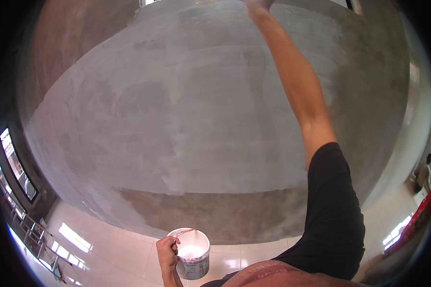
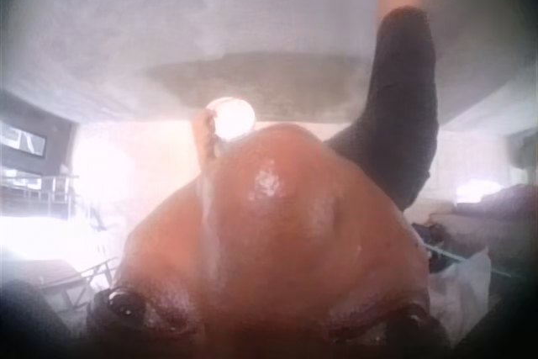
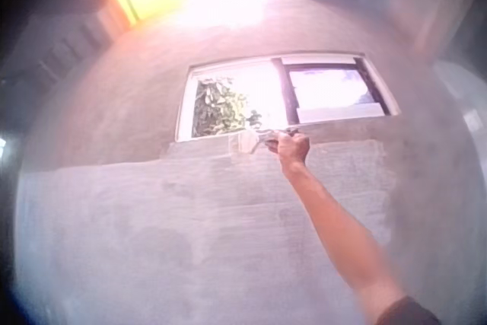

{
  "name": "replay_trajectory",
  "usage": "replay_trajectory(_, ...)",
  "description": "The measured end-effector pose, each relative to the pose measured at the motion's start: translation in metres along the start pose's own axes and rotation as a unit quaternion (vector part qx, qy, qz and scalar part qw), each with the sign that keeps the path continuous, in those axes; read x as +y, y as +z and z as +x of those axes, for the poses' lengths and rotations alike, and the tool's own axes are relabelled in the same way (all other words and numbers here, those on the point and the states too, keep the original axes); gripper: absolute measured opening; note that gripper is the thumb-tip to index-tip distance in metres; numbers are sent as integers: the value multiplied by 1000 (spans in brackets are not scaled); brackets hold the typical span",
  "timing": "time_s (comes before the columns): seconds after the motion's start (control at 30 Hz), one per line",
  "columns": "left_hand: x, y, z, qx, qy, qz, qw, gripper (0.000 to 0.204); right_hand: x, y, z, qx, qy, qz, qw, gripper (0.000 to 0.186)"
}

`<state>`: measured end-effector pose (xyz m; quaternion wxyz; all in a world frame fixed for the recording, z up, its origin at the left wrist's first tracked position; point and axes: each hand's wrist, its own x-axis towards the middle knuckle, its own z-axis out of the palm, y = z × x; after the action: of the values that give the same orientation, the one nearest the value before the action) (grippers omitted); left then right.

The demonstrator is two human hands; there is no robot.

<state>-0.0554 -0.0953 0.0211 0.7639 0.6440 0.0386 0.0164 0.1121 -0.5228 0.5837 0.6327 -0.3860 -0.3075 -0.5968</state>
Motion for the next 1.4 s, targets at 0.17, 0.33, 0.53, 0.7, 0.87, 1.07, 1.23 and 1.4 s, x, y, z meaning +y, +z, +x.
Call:
replay_trajectory(0.17, -10, 9, -2, 27, 18, -28, 999, 23, 21, 10, 59, 107, -135, -351, 920, 30)
replay_trajectory(0.33, -20, -1, -1, 38, 18, -46, 998, 22, 20, -38, 91, 200, -255, -479, 816, 37)
replay_trajectory(0.53, -22, -3, 11, 6, -1, -64, 998, 22, -84, -112, 134, 271, -308, -602, 685, 29)
replay_trajectory(0.7, -21, -2, 12, 9, -8, -63, 998, 23, -87, -92, 118, 192, -445, -621, 615, 20)
replay_trajectory(0.87, -24, 7, 13, 15, -14, -48, 999, 23, 2, -35, 96, 94, -501, -611, 606, 12)
replay_trajectory(1.07, -30, 8, 18, 32, -13, 4, 999, 23, 103, 92, 33, -8, -478, -541, 691, 13)
replay_trajectory(1.23, -61, -11, 42, 61, -2, 39, 997, 22, 86, 129, 4, -45, -374, -431, 820, 11)
replay_trajectory(1.4, -46, 3, 25, 69, 33, 40, 996, 22, 60, 34, 78, 77, -293, -449, 840, 25)
